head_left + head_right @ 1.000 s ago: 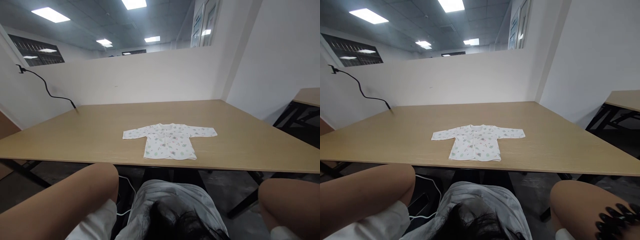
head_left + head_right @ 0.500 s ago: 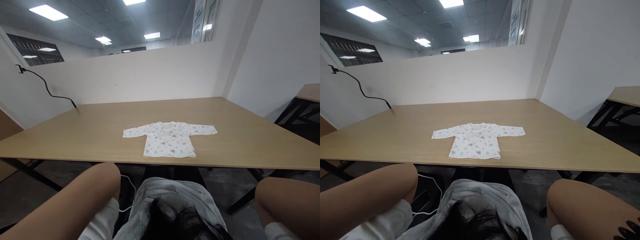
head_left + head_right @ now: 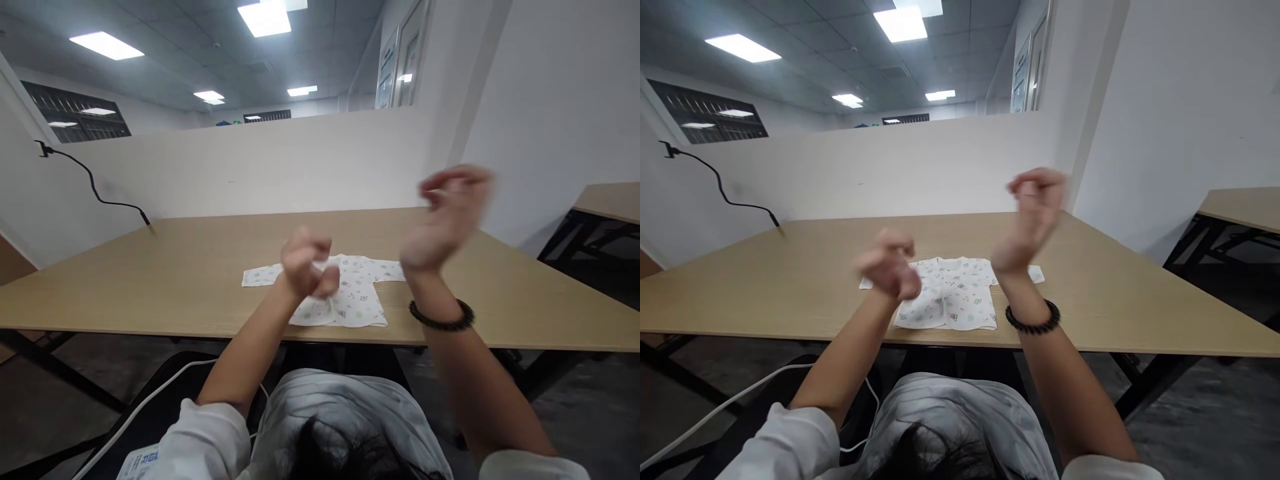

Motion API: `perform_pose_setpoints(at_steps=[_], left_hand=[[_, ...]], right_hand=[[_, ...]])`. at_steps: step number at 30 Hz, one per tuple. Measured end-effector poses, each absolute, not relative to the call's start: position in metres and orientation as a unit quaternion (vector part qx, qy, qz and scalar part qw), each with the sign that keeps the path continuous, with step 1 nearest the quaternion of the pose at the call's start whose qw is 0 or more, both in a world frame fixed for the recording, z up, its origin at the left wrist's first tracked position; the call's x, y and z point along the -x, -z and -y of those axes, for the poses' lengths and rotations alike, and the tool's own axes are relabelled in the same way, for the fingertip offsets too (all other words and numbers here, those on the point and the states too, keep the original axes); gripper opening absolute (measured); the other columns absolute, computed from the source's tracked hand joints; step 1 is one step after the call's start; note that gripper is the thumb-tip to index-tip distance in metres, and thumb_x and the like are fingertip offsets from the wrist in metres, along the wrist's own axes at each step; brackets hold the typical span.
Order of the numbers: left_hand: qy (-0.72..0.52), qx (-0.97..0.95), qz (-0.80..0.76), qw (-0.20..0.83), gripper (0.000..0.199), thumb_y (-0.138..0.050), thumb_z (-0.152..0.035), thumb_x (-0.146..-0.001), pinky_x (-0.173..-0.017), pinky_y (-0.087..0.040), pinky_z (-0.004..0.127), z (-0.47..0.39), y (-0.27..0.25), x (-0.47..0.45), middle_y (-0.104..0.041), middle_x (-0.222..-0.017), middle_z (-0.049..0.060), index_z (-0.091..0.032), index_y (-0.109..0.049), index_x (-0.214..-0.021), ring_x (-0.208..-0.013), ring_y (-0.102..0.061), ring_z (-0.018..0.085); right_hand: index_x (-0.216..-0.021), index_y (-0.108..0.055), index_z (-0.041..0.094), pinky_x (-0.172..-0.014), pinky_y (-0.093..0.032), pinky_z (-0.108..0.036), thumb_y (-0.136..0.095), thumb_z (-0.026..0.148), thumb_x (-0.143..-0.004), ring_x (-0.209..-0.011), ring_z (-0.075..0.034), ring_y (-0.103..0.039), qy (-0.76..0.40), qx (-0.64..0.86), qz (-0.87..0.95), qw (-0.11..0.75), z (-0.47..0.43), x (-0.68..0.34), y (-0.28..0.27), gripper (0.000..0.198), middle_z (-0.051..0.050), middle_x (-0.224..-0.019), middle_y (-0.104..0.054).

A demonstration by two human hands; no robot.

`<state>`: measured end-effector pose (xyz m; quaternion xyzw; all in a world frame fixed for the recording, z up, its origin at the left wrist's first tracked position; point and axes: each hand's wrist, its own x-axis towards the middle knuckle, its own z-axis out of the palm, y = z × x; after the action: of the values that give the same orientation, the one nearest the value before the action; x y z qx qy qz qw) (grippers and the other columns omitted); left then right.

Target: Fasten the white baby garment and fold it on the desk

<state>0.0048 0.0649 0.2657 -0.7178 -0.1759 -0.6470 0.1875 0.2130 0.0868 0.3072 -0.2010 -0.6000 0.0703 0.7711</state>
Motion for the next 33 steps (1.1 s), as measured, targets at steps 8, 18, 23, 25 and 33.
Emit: perform_pose_setpoints(at_steps=[8,18,23,25,33], left_hand=[[0.335,0.829,0.447,0.014,0.009,-0.047,-0.023,-0.090,-0.072,-0.047,0.029,-0.178,-0.201,0.018,-0.066,-0.087,0.004,-0.021,-0.056,-0.093,-0.077,-0.060,0.018],[0.305,0.828,0.461,-0.095,0.021,-0.052,-0.020,-0.082,-0.080,-0.051,0.031,-0.195,-0.164,0.036,-0.071,-0.099,0.005,-0.020,-0.063,-0.100,-0.087,-0.064,0.020],[0.253,0.867,0.414,-0.111,0.025,-0.053,-0.019,-0.075,-0.084,-0.051,0.035,-0.199,-0.157,0.036,-0.068,-0.092,0.006,-0.019,-0.066,-0.097,-0.088,-0.062,0.022],[0.250,0.870,0.411,-0.110,0.024,-0.053,-0.021,-0.077,-0.085,-0.051,0.035,-0.201,-0.156,0.038,-0.067,-0.096,0.006,-0.019,-0.065,-0.097,-0.091,-0.062,0.023],[0.246,0.867,0.424,-0.089,0.029,-0.055,-0.021,-0.080,-0.093,-0.049,0.038,-0.205,-0.152,0.042,-0.064,-0.103,0.009,-0.017,-0.065,-0.106,-0.101,-0.061,0.025]], right_hand=[[-0.079,-0.058,0.019,-0.073,-0.045,-0.030,-0.049,0.032,-0.090,-0.076,-0.019,-0.058,-0.140,0.412,0.749,0.500,-0.198,-0.171,-0.204,0.019,-0.004,-0.077,-0.064],[-0.104,-0.065,0.016,-0.092,-0.040,-0.036,-0.053,0.021,-0.091,-0.105,-0.026,-0.059,-0.026,0.450,0.854,0.261,-0.201,-0.188,-0.167,0.019,-0.013,-0.111,-0.069],[-0.108,-0.064,0.019,-0.089,-0.041,-0.036,-0.055,0.030,-0.093,-0.110,-0.027,-0.058,-0.038,0.405,0.895,0.183,-0.198,-0.170,-0.167,0.021,-0.013,-0.115,-0.067],[-0.106,-0.064,0.019,-0.083,-0.044,-0.033,-0.058,0.031,-0.091,-0.105,-0.026,-0.060,-0.060,0.399,0.904,0.138,-0.204,-0.164,-0.173,0.020,-0.012,-0.113,-0.066],[-0.084,-0.065,0.020,-0.067,-0.040,-0.028,-0.060,0.016,-0.078,-0.078,-0.020,-0.061,-0.122,0.453,0.878,0.097,-0.229,-0.153,-0.186,0.008,-0.006,-0.090,-0.071]])
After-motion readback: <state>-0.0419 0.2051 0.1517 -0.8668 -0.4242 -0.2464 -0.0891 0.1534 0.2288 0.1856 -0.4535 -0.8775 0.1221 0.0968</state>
